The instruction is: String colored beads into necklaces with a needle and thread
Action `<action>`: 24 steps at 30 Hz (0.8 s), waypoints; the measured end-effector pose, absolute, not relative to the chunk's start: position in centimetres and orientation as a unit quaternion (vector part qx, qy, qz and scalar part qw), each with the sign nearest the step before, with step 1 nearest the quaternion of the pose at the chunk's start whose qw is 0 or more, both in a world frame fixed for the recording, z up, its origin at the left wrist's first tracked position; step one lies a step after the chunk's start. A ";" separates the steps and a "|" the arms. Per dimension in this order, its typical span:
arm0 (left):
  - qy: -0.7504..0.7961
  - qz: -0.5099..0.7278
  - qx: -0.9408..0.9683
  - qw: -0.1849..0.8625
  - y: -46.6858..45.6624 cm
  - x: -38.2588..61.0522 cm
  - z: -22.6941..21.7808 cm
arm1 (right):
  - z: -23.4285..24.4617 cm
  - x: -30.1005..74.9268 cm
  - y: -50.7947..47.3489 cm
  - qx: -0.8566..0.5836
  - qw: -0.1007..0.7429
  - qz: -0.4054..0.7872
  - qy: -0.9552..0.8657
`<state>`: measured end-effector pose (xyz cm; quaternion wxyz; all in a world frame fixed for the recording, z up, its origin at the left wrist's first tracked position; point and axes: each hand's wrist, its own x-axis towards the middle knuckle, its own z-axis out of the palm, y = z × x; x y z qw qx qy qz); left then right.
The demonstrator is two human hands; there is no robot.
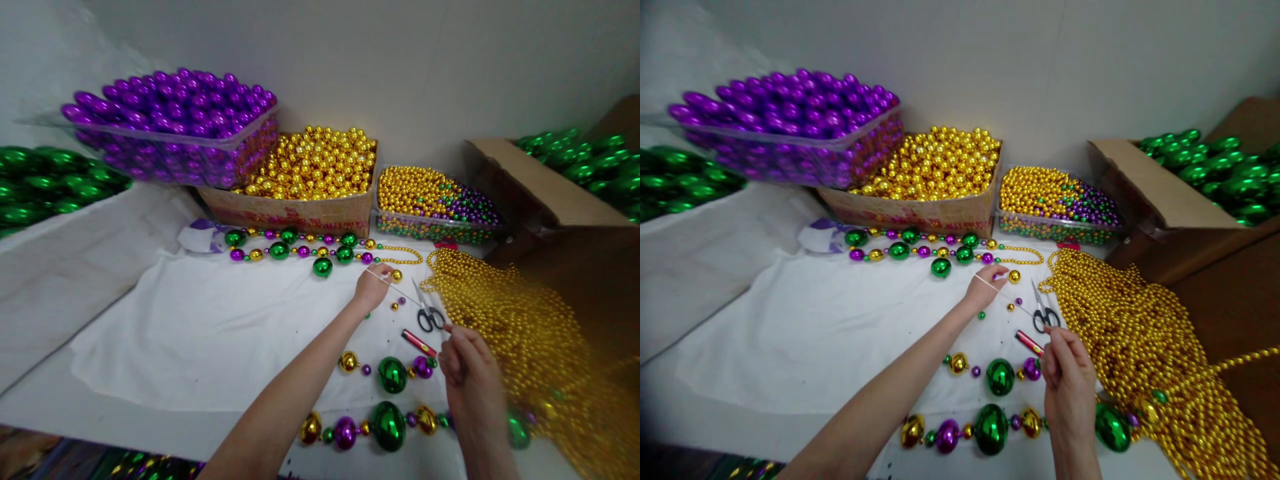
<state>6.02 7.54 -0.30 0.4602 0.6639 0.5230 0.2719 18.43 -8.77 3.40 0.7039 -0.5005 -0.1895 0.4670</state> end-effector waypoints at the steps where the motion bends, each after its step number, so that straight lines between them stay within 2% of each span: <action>1: 0.524 0.274 0.671 0.448 8.6 7.1 -0.4 | 3.3 18.2 -8.9 -0.501 0.703 0.469 -0.185; 4: 0.517 0.258 0.685 0.443 10.5 9.6 -0.8 | 3.3 18.0 -9.6 -0.512 0.698 0.469 -0.172; 8: 0.519 0.268 0.649 0.488 10.2 9.6 -0.9 | 3.8 19.1 -10.6 -0.558 0.698 0.425 -0.145; 12: 0.520 0.306 0.544 0.583 7.6 5.2 -0.2 | 4.3 19.9 -10.6 -0.578 0.711 0.375 -0.141; 16: 0.507 0.340 0.435 0.662 3.7 -0.6 0.5 | 4.1 19.2 -9.3 -0.539 0.722 0.408 -0.148; 21: 0.357 0.420 0.122 0.825 0.1 -3.2 0.6 | 4.3 17.7 -8.2 -0.505 0.720 0.440 -0.184; 24: 0.299 0.415 0.027 0.859 -0.8 -2.5 0.5 | 4.7 17.2 -8.7 -0.533 0.711 0.399 -0.227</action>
